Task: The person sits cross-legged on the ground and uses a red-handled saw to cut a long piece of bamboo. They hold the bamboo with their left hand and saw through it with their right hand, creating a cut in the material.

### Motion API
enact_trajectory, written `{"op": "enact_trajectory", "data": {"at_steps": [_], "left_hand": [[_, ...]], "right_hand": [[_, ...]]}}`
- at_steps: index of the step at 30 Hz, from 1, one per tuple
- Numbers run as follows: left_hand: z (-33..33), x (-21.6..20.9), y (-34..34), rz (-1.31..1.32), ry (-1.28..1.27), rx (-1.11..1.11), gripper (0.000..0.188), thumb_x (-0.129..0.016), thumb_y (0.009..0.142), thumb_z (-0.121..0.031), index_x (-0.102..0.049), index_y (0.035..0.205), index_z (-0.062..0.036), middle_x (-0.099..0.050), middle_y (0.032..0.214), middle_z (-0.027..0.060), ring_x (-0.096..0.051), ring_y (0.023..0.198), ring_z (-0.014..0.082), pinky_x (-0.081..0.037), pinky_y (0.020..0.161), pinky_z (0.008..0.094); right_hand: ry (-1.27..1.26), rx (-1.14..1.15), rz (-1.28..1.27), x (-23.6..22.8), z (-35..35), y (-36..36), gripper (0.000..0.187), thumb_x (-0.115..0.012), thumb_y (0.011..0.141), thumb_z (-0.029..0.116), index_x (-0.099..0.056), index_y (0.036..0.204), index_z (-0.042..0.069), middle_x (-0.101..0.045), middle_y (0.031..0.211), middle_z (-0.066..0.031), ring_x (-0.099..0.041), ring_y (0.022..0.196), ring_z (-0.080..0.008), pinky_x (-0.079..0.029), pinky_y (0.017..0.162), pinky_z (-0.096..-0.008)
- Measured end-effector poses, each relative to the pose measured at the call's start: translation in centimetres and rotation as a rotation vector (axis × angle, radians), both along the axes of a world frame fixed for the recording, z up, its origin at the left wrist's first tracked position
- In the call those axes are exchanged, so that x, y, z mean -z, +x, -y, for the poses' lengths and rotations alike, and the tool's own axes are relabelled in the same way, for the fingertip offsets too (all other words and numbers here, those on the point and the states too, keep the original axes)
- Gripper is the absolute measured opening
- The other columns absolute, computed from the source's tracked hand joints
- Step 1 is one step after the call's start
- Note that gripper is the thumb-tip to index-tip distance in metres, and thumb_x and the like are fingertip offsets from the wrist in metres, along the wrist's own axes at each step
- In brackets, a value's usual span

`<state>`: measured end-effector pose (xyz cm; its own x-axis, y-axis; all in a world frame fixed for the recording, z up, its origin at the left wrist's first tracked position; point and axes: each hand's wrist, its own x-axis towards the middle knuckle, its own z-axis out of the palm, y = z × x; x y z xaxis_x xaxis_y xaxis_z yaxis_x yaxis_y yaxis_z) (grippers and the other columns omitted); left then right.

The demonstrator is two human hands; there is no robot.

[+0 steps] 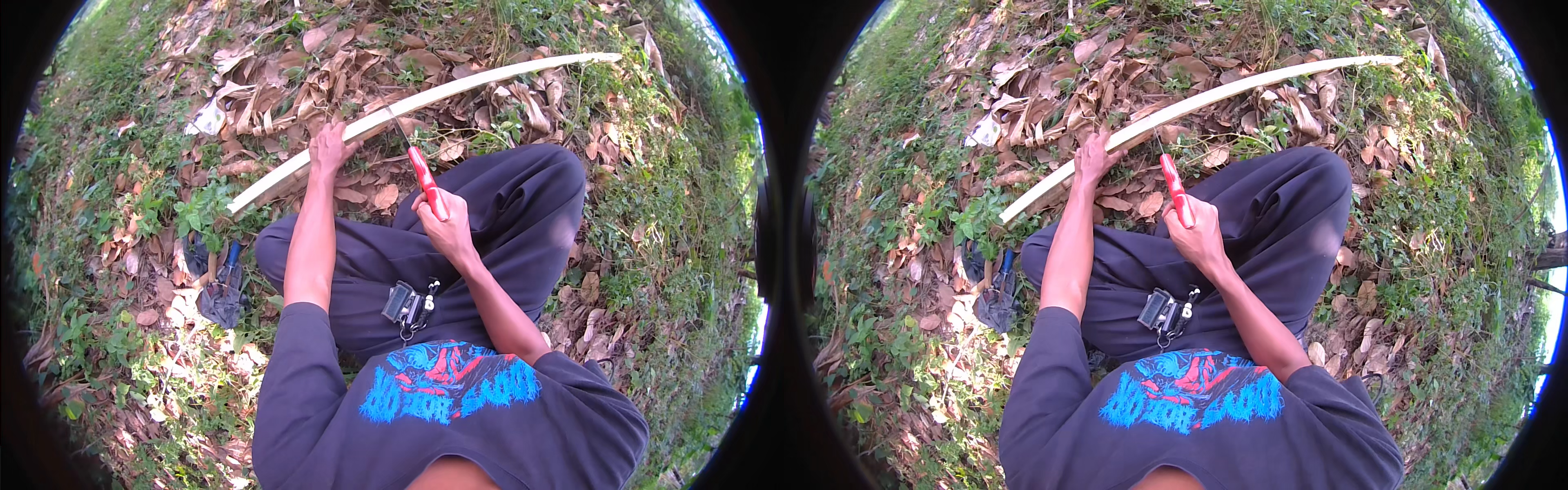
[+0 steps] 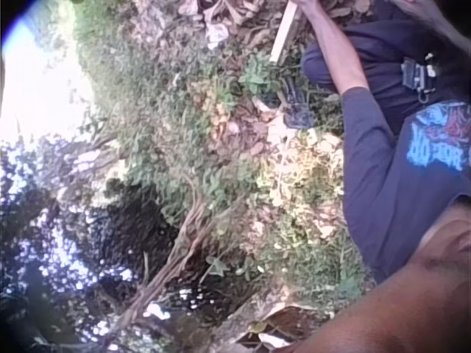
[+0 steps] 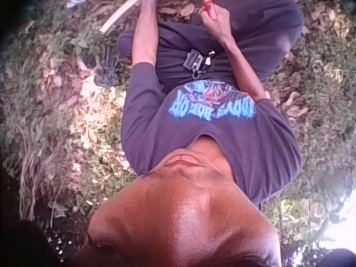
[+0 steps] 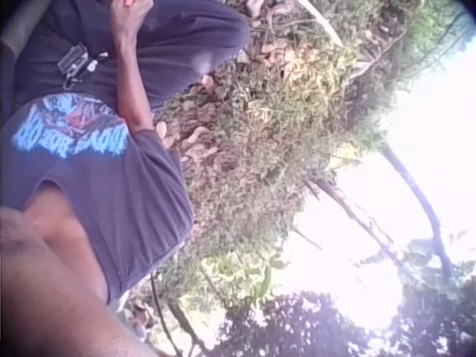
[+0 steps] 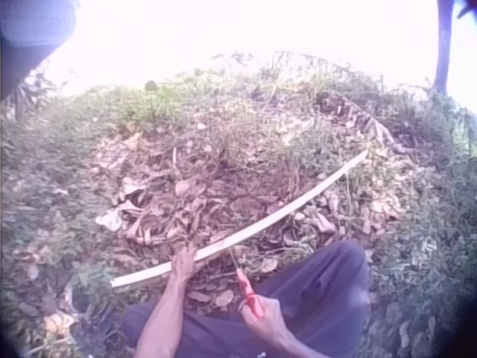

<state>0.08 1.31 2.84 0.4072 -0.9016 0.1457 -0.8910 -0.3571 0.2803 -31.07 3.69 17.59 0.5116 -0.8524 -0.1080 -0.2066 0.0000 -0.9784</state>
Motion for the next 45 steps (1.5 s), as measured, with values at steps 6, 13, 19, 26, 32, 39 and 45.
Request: {"op": "enact_trajectory", "data": {"at_steps": [6,13,19,26,32,39,45], "left_hand": [[-0.6,-1.4,-1.7,0.194,0.004,0.036,0.065,-0.085,0.067,-0.047,-0.059,0.115,-0.0101,-0.067,0.100,0.0130,-0.067,0.086,0.0356,-0.054,0.075,0.0453],[-0.8,-0.2,-1.4,0.190,-0.066,0.056,0.065,-0.088,0.066,-0.037,-0.058,0.117,-0.0091,-0.067,0.099,0.0112,-0.068,0.085,0.0332,-0.054,0.072,0.0432],[-0.2,-1.1,-1.4,0.170,-0.070,-0.030,0.068,-0.057,0.083,-0.072,-0.069,0.099,-0.0076,-0.071,0.102,0.0140,-0.064,0.097,0.0334,-0.048,0.085,0.0487],[1.0,-1.6,-1.4,-0.170,0.100,-0.123,0.072,-0.055,0.080,-0.076,-0.070,0.100,-0.0088,-0.071,0.097,0.0190,-0.069,0.094,0.0359,-0.053,0.079,0.0499],[1.9,-1.3,-0.1,-0.189,0.156,-0.077,0.080,-0.050,0.079,-0.080,-0.069,0.104,-0.0066,-0.071,0.099,0.0228,-0.069,0.096,0.0371,-0.053,0.082,0.0502],[1.9,-1.6,-0.8,-0.183,0.158,-0.116,0.077,-0.039,0.088,-0.077,-0.075,0.088,-0.0084,-0.072,0.094,0.0208,-0.071,0.091,0.0343,-0.055,0.082,0.0456],[1.9,-0.6,-0.7,-0.117,0.053,-0.094,0.073,-0.039,0.092,-0.071,-0.075,0.077,-0.0090,-0.072,0.080,0.0186,-0.072,0.080,0.0354,-0.056,0.075,0.0468]], "right_hand": [[-0.009,-0.003,0.037,1.0,0.1,-0.4,0.012,-0.055,0.085,0.005,-0.064,0.080,-0.002,-0.050,0.057,0.0006,-0.045,0.051,-0.0059,-0.037,0.049,-0.0265],[0.090,0.035,0.027,0.6,0.4,-0.7,0.012,-0.056,0.084,0.005,-0.064,0.078,-0.002,-0.050,0.055,-0.0006,-0.045,0.049,-0.0064,-0.037,0.048,-0.0271],[0.154,-0.032,0.051,0.2,0.8,-0.7,0.013,-0.053,0.089,0.004,-0.063,0.082,-0.003,-0.048,0.057,0.0041,-0.041,0.047,-0.0033,-0.033,0.044,-0.0221],[0.196,-0.053,0.059,1.3,-0.7,-0.6,0.013,-0.052,0.095,0.004,-0.060,0.088,-0.002,-0.045,0.056,0.0051,-0.038,0.042,-0.0024,-0.030,0.039,-0.0200],[0.154,-0.065,-0.008,1.8,-1.8,-0.5,0.010,-0.055,0.089,-0.002,-0.064,0.085,-0.002,-0.051,0.063,0.0063,-0.043,0.053,-0.0009,-0.034,0.049,-0.0196],[0.045,-0.080,-0.020,2.4,-1.7,-0.3,0.011,-0.052,0.093,0.001,-0.062,0.088,-0.002,-0.047,0.059,0.0052,-0.041,0.046,-0.0021,-0.033,0.044,-0.0196],[0.098,-0.013,0.003,2.9,-2.9,-1.8,0.012,-0.051,0.092,0.000,-0.061,0.086,-0.003,-0.046,0.058,0.0041,-0.040,0.045,-0.0028,-0.033,0.043,-0.0198]]}}
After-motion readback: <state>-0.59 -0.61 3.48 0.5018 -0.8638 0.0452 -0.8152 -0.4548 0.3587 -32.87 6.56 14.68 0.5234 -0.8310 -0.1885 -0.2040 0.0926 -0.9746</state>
